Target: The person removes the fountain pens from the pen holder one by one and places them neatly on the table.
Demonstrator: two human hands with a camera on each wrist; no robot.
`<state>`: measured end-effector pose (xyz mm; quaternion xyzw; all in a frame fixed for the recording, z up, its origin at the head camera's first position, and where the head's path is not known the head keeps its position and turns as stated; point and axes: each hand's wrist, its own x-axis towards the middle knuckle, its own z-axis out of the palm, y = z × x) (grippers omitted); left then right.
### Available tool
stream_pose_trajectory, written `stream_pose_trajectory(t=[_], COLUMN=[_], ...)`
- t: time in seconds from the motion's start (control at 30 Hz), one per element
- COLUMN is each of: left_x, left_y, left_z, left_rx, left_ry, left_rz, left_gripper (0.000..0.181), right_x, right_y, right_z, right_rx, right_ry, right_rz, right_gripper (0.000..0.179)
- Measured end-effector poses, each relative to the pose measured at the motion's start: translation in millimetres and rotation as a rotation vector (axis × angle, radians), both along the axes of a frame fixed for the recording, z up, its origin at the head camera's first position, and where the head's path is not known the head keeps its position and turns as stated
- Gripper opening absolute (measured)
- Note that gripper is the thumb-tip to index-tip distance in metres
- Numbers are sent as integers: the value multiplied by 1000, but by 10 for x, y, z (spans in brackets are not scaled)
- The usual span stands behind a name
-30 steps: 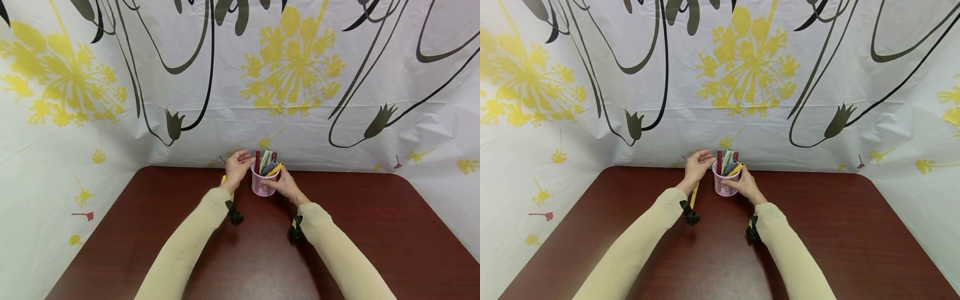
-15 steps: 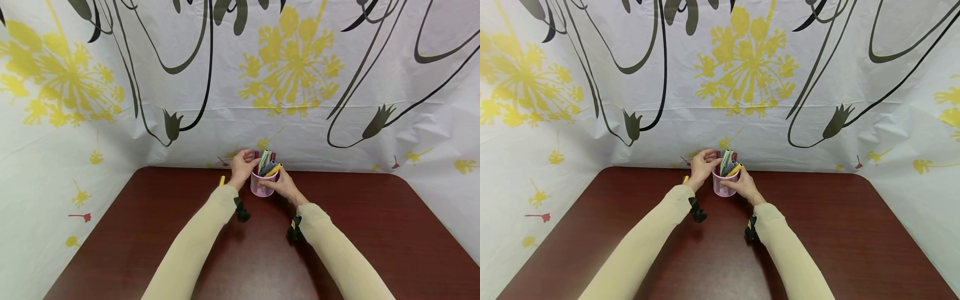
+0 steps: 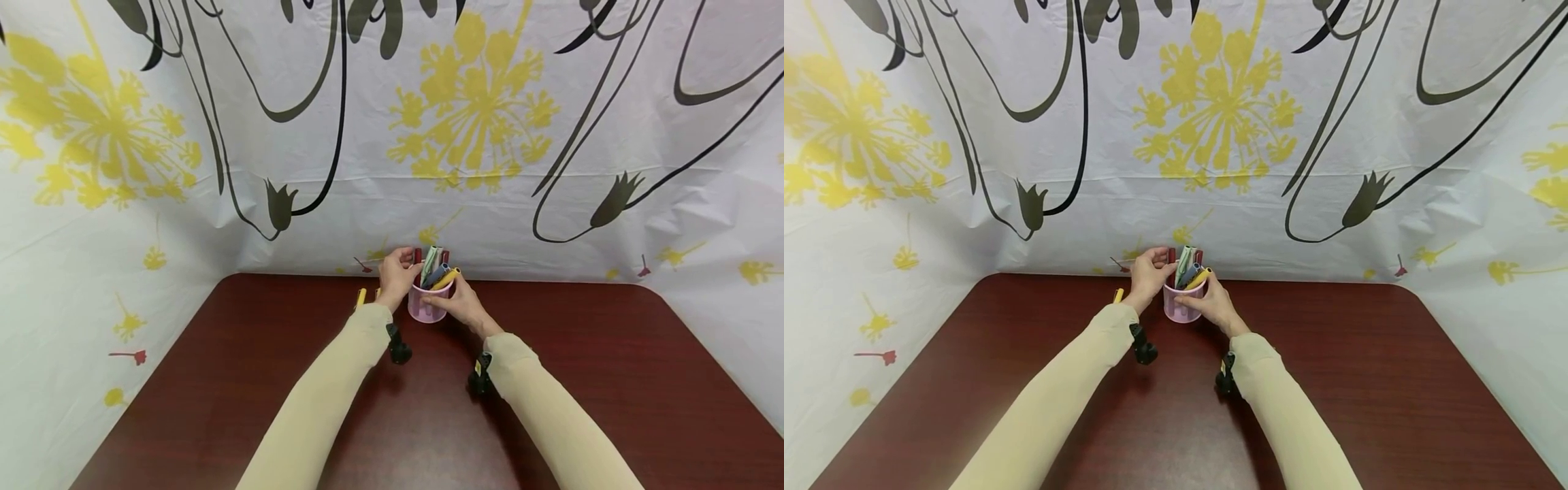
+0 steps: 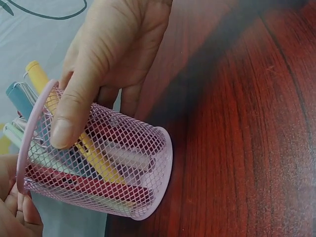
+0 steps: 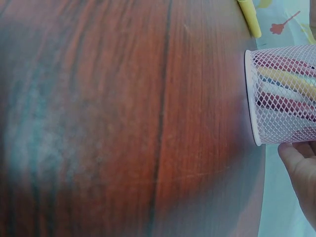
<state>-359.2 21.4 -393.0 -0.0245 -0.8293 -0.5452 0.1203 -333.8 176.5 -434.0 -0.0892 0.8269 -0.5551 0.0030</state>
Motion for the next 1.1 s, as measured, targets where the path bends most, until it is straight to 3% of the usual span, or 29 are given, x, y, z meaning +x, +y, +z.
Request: stream_pose_trajectory(t=[0.63, 0.97, 1.1], left_x=[107, 133, 130], left_y=[20, -27, -31], left_z=[-19, 32, 69], left_rx=[-53, 26, 87], left_ry=[69, 183, 228], left_rz=[25, 18, 21], left_gripper=[30, 30, 29], right_x=[18, 43, 117], right_y=[0, -6, -42], right_z=[5, 34, 150], right_rx=[-3, -2, -17], right_ry=[-3, 4, -2], right_rz=[1, 9, 21], right_gripper=[75, 77, 74])
